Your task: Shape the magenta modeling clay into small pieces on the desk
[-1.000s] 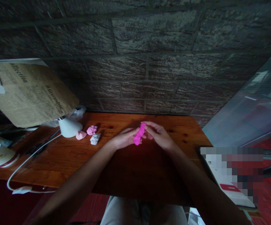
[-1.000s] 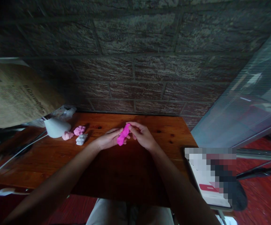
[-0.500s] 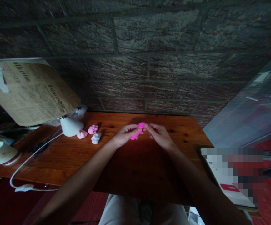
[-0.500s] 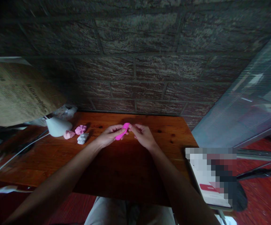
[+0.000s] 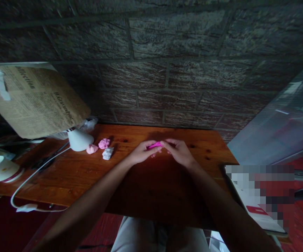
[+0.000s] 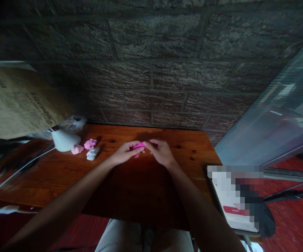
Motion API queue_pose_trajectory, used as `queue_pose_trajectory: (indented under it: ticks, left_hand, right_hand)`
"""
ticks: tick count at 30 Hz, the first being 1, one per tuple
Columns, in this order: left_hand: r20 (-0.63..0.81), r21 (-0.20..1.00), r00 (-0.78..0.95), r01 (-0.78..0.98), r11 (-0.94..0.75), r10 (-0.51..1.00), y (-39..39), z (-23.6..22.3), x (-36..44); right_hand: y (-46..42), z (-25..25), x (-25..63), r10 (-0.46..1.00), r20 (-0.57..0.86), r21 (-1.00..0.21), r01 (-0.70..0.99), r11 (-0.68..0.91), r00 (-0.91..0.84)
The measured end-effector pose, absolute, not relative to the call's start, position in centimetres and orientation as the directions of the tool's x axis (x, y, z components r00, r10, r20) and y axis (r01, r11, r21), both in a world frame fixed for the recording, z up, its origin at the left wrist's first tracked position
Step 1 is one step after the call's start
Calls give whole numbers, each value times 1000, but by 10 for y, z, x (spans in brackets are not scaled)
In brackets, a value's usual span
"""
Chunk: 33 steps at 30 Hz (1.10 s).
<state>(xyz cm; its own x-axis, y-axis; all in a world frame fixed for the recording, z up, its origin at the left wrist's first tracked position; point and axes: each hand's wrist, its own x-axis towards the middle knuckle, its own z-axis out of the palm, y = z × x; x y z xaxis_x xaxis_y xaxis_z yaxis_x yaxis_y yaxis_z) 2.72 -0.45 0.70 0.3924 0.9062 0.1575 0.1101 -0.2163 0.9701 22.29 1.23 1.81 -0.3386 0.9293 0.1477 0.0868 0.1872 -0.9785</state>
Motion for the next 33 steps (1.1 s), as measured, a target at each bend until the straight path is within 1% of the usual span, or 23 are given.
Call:
queue_pose_trajectory:
  ticks: [3, 6, 8, 11, 14, 18, 22, 25, 29, 33]
  left_hand:
    - [204, 950, 370, 151, -275, 906, -4, 4, 27]
    - [283, 923, 323, 164, -348, 903, -4, 2, 29]
    - [324, 899, 314, 192, -394, 893, -3, 2, 28]
    - [333, 867, 331, 262, -425, 883, -2, 1, 26]
    - [334, 841, 340, 314, -441, 879, -2, 1, 24]
    - [392, 815, 347, 299, -497, 852, -1, -2, 25]
    - [471, 729, 318, 384, -566, 823, -2, -5, 27]
    - [483, 675, 319, 458, -579, 815, -3, -6, 26]
    - [474, 654, 318, 498, -570, 821, -4, -4, 26]
    - [488, 629, 296, 533, -566, 821, -4, -2, 24]
  right_hand:
    - [14, 15, 223, 933, 170, -973, 93, 209, -317]
    - [16, 10, 221, 941, 179, -977, 60, 204, -287]
    - [17, 7, 221, 939, 177, -981, 28, 194, -294]
    - [19, 5, 222, 923, 176, -981, 13, 192, -341]
    - [21, 5, 225, 905, 196, -975, 26, 222, -377]
    - [24, 5, 230, 901, 244, -955, 76, 288, -359]
    - [23, 3, 230, 883, 290, -930, 110, 351, -368]
    - [23, 2, 229, 870, 287, -931, 96, 351, -400]
    - [26, 0, 232, 857, 276, -943, 48, 328, -435]
    - [28, 0, 234, 853, 268, -942, 65, 330, -449]
